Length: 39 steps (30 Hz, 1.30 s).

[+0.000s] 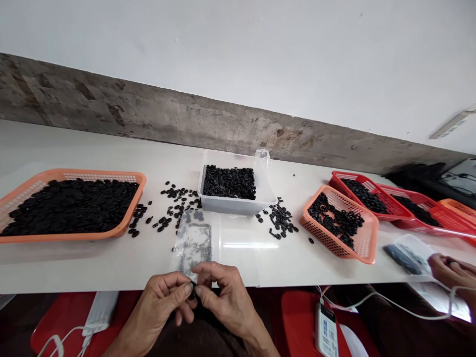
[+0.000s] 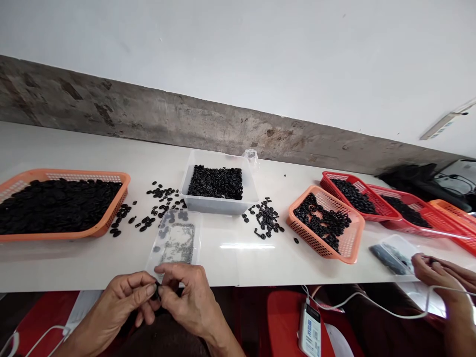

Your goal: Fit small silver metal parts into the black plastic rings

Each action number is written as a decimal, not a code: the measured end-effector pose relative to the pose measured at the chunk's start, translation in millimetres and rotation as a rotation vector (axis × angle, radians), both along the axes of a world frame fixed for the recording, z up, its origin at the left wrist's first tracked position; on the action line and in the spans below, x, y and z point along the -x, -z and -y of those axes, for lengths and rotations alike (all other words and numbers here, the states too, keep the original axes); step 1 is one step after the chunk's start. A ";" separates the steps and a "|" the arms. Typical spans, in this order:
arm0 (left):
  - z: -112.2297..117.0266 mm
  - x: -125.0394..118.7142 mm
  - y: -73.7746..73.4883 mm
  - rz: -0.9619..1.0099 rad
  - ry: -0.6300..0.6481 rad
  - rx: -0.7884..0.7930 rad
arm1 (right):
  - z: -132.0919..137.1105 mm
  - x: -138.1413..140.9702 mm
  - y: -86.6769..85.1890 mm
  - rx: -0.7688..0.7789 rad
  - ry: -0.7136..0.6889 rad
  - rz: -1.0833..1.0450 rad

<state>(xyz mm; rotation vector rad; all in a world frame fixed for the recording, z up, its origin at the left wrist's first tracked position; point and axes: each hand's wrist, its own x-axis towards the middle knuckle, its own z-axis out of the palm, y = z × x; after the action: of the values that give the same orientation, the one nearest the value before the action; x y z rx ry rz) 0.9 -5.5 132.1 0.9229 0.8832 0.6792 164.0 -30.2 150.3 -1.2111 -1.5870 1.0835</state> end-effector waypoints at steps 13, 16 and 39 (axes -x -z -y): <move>-1.3 -8.4 0.7 0.239 -0.223 0.193 | 6.1 4.3 17.4 -0.244 0.019 0.354; 0.0 -10.6 -1.4 0.238 -0.220 0.199 | 2.7 2.6 15.1 -0.281 0.002 0.381; 10.7 -6.3 -8.6 0.217 -0.036 0.244 | -8.3 -6.8 20.3 -0.498 -0.096 0.235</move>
<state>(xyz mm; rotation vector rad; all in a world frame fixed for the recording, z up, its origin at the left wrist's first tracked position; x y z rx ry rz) 7.2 -16.2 140.8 0.6049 0.7704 0.6716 170.8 -22.0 130.0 -0.9520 -1.9637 0.5586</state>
